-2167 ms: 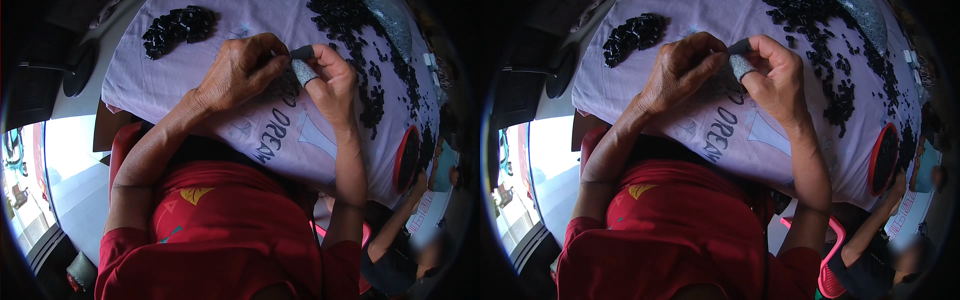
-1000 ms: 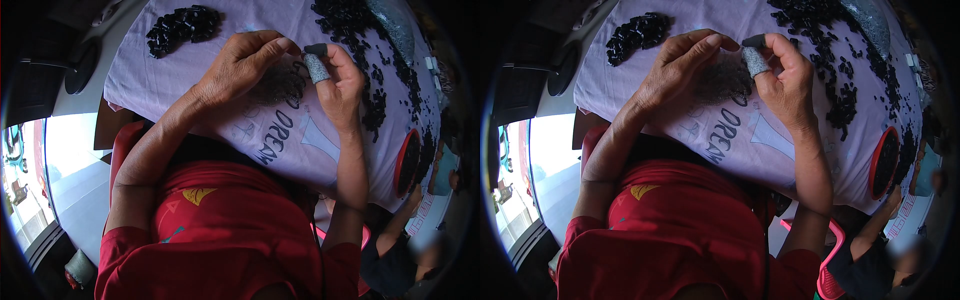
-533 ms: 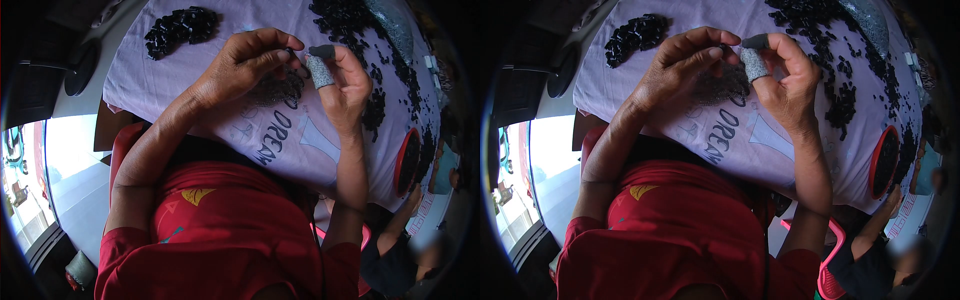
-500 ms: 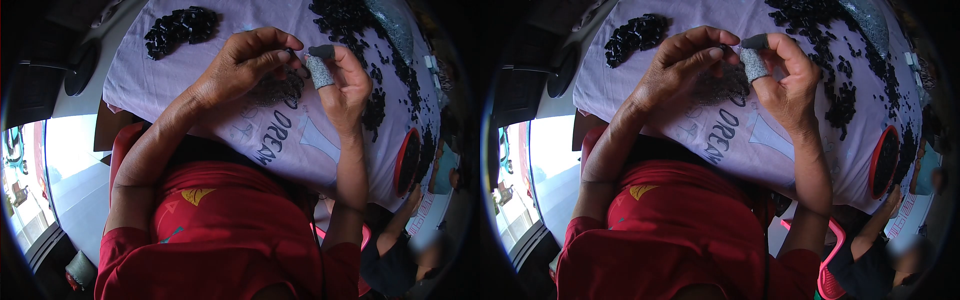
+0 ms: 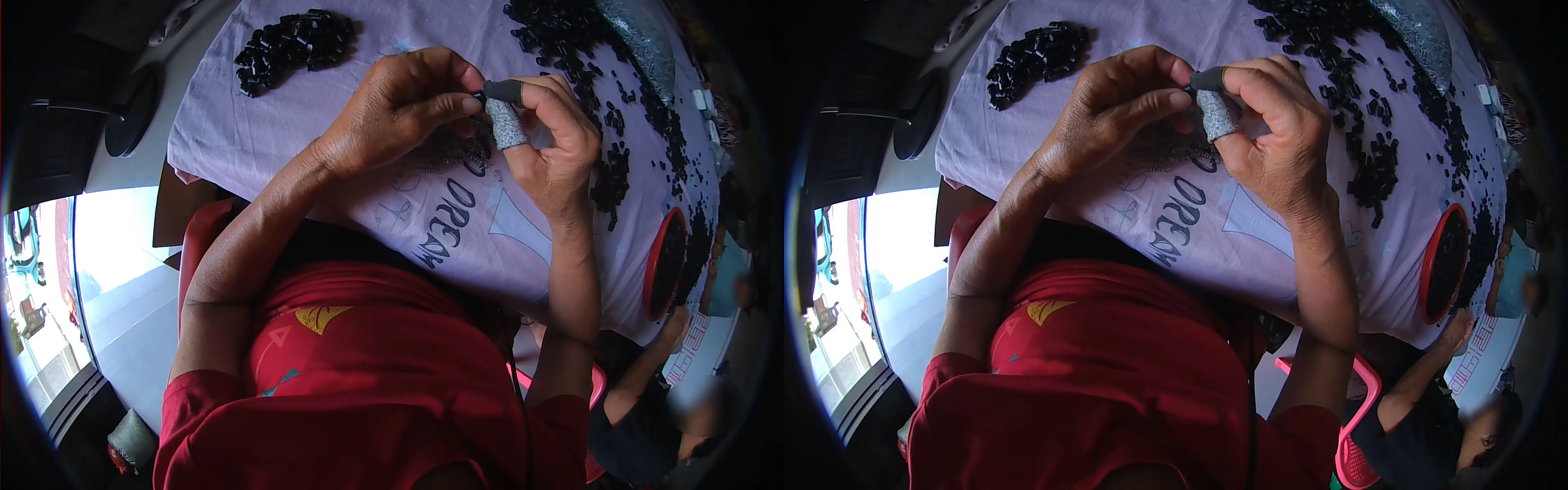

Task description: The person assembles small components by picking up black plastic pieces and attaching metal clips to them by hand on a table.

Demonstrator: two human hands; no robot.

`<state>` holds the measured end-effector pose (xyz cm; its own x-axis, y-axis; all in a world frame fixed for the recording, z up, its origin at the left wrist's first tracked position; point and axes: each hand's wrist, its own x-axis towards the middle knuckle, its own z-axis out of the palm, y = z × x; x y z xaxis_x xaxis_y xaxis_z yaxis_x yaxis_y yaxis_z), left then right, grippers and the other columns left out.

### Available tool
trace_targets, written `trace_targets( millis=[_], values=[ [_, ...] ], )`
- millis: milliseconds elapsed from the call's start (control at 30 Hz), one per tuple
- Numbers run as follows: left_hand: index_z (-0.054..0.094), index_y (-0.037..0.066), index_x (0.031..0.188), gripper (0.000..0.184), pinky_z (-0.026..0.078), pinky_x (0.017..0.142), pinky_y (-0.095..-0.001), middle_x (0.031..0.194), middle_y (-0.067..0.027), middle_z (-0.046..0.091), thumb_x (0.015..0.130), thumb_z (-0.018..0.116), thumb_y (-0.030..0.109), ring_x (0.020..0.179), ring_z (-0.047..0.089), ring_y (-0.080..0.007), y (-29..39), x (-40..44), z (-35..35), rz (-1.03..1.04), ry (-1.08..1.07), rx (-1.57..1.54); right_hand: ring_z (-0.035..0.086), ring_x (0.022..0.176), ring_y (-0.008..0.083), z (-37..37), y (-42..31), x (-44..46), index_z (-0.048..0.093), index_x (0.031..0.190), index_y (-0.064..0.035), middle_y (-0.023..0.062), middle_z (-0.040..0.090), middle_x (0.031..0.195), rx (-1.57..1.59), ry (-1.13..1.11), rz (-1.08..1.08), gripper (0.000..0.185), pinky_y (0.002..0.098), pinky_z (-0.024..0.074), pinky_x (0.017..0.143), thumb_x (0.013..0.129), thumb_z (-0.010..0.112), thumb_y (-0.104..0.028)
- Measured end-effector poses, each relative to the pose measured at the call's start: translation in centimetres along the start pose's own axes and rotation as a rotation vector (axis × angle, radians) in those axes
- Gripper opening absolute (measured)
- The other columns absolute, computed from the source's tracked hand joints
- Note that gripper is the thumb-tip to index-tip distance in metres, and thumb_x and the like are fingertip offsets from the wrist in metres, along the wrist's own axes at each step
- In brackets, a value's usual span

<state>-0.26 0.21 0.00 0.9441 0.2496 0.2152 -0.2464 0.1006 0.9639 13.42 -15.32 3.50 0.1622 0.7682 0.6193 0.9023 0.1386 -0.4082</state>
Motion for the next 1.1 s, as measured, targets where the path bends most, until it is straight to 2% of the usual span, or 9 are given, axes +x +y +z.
trace_targets(
  millis=[167, 267, 367, 400, 500, 600, 733, 933, 1100],
  values=[
    [0.060, -0.002, 0.112, 0.019, 0.055, 0.082, -0.0267, 0.096, -0.0052, 0.067, 0.097, 0.064, 0.009, 0.089, 0.066, -0.0120, 0.0, 0.1, 0.1, 0.005, 0.002, -0.061, 0.066, 0.082, 0.0193, 0.2, 0.7, 0.1, 0.069, 0.094, -0.0004, 0.0066, 0.068, 0.089, -0.004, 0.028, -0.104, 0.019, 0.0298, 0.0540, 0.065, 0.075, 0.072, 0.003],
    [0.061, -0.001, 0.111, 0.018, 0.055, 0.084, -0.0280, 0.100, -0.0074, 0.068, 0.097, 0.063, 0.010, 0.091, 0.066, -0.0133, 0.1, 0.1, 0.1, -0.006, -0.018, -0.124, 0.065, 0.078, 0.0162, 0.1, 1.2, 0.0, 0.069, 0.096, -0.0001, 0.0059, 0.068, 0.089, 0.001, 0.054, -0.082, 0.019, 0.0274, 0.0524, 0.062, 0.077, 0.073, 0.002],
    [0.062, 0.001, 0.110, 0.017, 0.054, 0.088, -0.0303, 0.106, -0.0085, 0.068, 0.098, 0.063, 0.014, 0.097, 0.066, -0.0151, 0.4, 0.2, -0.3, -0.043, -0.021, -0.185, 0.063, 0.073, 0.0126, -1.3, 1.2, -0.2, 0.070, 0.097, -0.0003, 0.0053, 0.069, 0.090, -0.100, 0.094, 0.117, 0.017, 0.0247, 0.0502, 0.059, 0.081, 0.073, -0.001],
    [0.062, 0.003, 0.110, 0.017, 0.053, 0.089, -0.0312, 0.108, -0.0086, 0.068, 0.098, 0.062, 0.015, 0.099, 0.065, -0.0157, 0.4, 0.3, -0.5, -0.058, -0.018, -0.208, 0.062, 0.071, 0.0097, -1.4, 3.1, -0.6, 0.070, 0.098, -0.0016, 0.0046, 0.069, 0.091, -0.011, 0.195, 0.131, 0.015, 0.0224, 0.0479, 0.057, 0.083, 0.074, -0.004],
    [0.063, 0.005, 0.110, 0.017, 0.051, 0.092, -0.0318, 0.111, -0.0071, 0.067, 0.098, 0.063, 0.018, 0.106, 0.064, -0.0164, 0.0, 0.4, -0.6, 0.025, 0.054, -0.130, 0.063, 0.066, 0.0107, -3.1, 5.1, -1.0, 0.072, 0.101, -0.0009, 0.0051, 0.070, 0.078, -0.110, 0.318, 0.380, 0.018, 0.0256, 0.0505, 0.061, 0.084, 0.073, -0.006],
    [0.064, 0.007, 0.110, 0.018, 0.049, 0.090, -0.0291, 0.110, -0.0045, 0.067, 0.098, 0.064, 0.019, 0.106, 0.063, -0.0134, -0.1, 0.4, -0.6, 0.011, 0.092, -0.078, 0.063, 0.064, 0.0116, -4.7, 6.0, -1.3, 0.073, 0.101, 0.0000, 0.0064, 0.070, 0.073, -0.335, 0.196, 0.545, 0.019, 0.0292, 0.0516, 0.063, 0.084, 0.072, -0.008],
    [0.064, 0.006, 0.110, 0.019, 0.049, 0.088, -0.0279, 0.108, -0.0034, 0.066, 0.097, 0.065, 0.021, 0.105, 0.062, -0.0113, 0.0, 0.4, -0.7, -0.002, 0.111, -0.065, 0.064, 0.064, 0.0131, -5.7, 6.0, -1.4, 0.073, 0.098, -0.0006, 0.0080, 0.071, 0.074, -0.315, -0.150, 0.712, 0.018, 0.0288, 0.0509, 0.063, 0.083, 0.070, -0.008],
    [0.065, 0.005, 0.110, 0.020, 0.049, 0.086, -0.0268, 0.107, -0.0031, 0.067, 0.096, 0.066, 0.019, 0.102, 0.062, -0.0103, -0.5, 0.4, -0.5, 0.007, 0.125, -0.072, 0.065, 0.065, 0.0142, -5.8, 5.6, -1.5, 0.073, 0.097, -0.0003, 0.0099, 0.072, 0.077, -0.229, -0.384, 0.679, 0.018, 0.0305, 0.0517, 0.064, 0.080, 0.069, -0.004],
    [0.065, 0.004, 0.110, 0.018, 0.049, 0.085, -0.0255, 0.105, -0.0025, 0.066, 0.096, 0.066, 0.016, 0.098, 0.061, -0.0093, -0.3, 0.4, -0.5, -0.031, 0.076, -0.087, 0.065, 0.066, 0.0217, -4.9, 4.6, -1.2, 0.067, 0.096, 0.0005, 0.0122, 0.069, 0.078, -0.329, -0.347, 0.531, 0.019, 0.0351, 0.0527, 0.066, 0.077, 0.066, 0.001]
  ],
)
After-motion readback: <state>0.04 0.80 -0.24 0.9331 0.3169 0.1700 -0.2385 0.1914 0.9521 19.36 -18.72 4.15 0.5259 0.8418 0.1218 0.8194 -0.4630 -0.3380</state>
